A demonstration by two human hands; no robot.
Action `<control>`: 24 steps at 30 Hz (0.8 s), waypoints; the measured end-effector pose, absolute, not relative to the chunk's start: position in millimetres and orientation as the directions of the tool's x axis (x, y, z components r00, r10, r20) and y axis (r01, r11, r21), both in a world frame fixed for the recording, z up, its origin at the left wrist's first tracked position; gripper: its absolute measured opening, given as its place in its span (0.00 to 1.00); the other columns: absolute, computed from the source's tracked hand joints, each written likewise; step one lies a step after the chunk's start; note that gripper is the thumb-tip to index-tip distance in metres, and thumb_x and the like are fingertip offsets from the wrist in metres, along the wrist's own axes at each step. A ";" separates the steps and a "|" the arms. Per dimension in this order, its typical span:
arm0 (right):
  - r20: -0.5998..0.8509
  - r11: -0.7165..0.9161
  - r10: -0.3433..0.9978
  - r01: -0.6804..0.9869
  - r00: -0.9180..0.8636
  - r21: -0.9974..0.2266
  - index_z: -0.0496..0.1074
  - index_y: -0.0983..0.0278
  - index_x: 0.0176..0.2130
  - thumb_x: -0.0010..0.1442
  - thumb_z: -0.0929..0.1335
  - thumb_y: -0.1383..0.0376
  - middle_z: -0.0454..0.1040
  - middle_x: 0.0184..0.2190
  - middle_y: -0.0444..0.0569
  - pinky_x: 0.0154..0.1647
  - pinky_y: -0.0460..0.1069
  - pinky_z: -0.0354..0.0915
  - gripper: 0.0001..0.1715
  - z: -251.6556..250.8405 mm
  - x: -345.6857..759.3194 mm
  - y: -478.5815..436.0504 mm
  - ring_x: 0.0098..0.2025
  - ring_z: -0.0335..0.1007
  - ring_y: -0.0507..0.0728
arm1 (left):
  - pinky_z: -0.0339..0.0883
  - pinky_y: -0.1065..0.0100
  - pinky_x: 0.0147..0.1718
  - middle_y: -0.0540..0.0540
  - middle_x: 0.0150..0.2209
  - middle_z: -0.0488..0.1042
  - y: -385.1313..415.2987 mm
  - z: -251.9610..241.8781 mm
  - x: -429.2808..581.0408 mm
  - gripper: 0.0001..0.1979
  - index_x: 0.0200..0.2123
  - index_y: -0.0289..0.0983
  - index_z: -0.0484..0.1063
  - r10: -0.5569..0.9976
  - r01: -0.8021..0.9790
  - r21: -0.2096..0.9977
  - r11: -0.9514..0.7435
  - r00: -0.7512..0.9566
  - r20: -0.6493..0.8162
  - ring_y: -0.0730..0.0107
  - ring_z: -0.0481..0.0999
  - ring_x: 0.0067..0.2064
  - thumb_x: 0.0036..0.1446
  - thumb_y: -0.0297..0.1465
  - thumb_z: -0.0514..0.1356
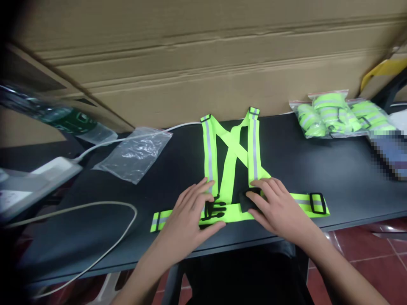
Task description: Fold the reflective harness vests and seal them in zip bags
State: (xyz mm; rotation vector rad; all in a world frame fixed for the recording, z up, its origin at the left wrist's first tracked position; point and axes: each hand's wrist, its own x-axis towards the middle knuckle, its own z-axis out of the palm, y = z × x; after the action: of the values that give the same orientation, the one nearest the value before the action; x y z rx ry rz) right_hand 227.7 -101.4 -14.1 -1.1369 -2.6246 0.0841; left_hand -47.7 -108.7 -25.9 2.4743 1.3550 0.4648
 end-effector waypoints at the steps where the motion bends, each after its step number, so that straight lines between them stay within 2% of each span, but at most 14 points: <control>1: 0.252 0.697 0.713 0.702 -0.654 -0.148 0.69 0.67 0.54 0.67 0.66 0.63 0.69 0.54 0.61 0.56 0.62 0.64 0.18 -13.6 226.3 -98.5 0.55 0.65 0.66 | 0.59 0.39 0.63 0.35 0.64 0.65 -109.0 -26.0 -47.8 0.18 0.46 0.40 0.60 0.855 0.760 0.400 -0.512 0.498 0.148 0.47 0.58 0.70 0.63 0.43 0.62; 6: 0.361 0.700 0.691 0.704 -0.627 -0.118 0.69 0.66 0.53 0.65 0.68 0.66 0.66 0.57 0.63 0.58 0.66 0.63 0.17 -9.6 226.9 -99.6 0.60 0.61 0.69 | 0.56 0.39 0.67 0.35 0.65 0.64 -115.4 -23.9 -46.9 0.16 0.47 0.41 0.58 0.874 0.731 0.492 -0.472 0.460 0.155 0.51 0.60 0.69 0.63 0.37 0.62; 9: 0.307 0.647 0.751 0.744 -0.584 -0.169 0.69 0.64 0.53 0.65 0.68 0.65 0.65 0.60 0.63 0.60 0.68 0.62 0.17 -12.0 231.1 -105.9 0.64 0.58 0.70 | 0.53 0.37 0.67 0.36 0.66 0.63 -117.1 -21.5 -47.5 0.19 0.48 0.41 0.59 0.873 0.711 0.531 -0.461 0.472 0.125 0.50 0.58 0.70 0.60 0.39 0.64; 11: 0.244 0.614 0.787 0.759 -0.566 -0.219 0.68 0.64 0.54 0.65 0.67 0.64 0.64 0.61 0.63 0.62 0.68 0.62 0.18 -15.7 232.4 -108.9 0.66 0.58 0.69 | 0.59 0.40 0.65 0.36 0.66 0.62 -116.5 -21.0 -47.8 0.17 0.48 0.42 0.59 0.870 0.689 0.572 -0.445 0.484 0.095 0.51 0.58 0.70 0.62 0.37 0.62; 14: 0.195 0.593 0.805 0.759 -0.560 -0.269 0.67 0.63 0.54 0.65 0.66 0.61 0.63 0.62 0.62 0.63 0.68 0.61 0.19 -20.3 232.2 -110.5 0.68 0.56 0.68 | 0.70 0.49 0.59 0.38 0.66 0.63 -114.1 -22.0 -46.9 0.11 0.48 0.43 0.59 0.866 0.636 0.654 -0.409 0.497 0.058 0.56 0.61 0.69 0.64 0.27 0.56; 18: 0.192 0.590 0.808 0.759 -0.558 -0.276 0.68 0.63 0.54 0.65 0.67 0.57 0.63 0.62 0.62 0.64 0.69 0.60 0.21 -20.5 231.0 -109.7 0.68 0.56 0.69 | 0.71 0.53 0.58 0.39 0.62 0.68 -111.7 -22.4 -43.1 0.16 0.48 0.42 0.58 0.880 0.553 0.728 -0.405 0.452 0.146 0.59 0.67 0.66 0.61 0.20 0.51; 21: 0.192 0.588 0.809 0.762 -0.555 -0.271 0.68 0.63 0.54 0.65 0.66 0.56 0.64 0.62 0.62 0.64 0.69 0.61 0.21 -19.5 230.9 -108.5 0.67 0.58 0.69 | 0.71 0.53 0.58 0.37 0.61 0.69 -111.0 -21.0 -38.9 0.16 0.49 0.41 0.58 0.865 0.525 0.706 -0.476 0.426 0.267 0.59 0.68 0.66 0.61 0.19 0.51; 24: 0.202 0.584 0.812 0.767 -0.548 -0.267 0.68 0.63 0.53 0.65 0.67 0.56 0.66 0.61 0.61 0.63 0.68 0.62 0.20 -20.9 231.8 -107.4 0.66 0.59 0.68 | 0.69 0.49 0.60 0.36 0.60 0.70 -110.6 -20.6 -34.6 0.15 0.49 0.40 0.59 0.809 0.573 0.580 -0.579 0.495 0.319 0.55 0.65 0.67 0.62 0.19 0.51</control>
State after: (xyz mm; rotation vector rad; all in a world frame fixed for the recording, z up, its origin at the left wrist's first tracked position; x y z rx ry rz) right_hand 231.8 -107.4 -20.9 -1.2910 -2.5144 0.2110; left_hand -34.6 -110.6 -20.6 2.3439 1.1468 0.8075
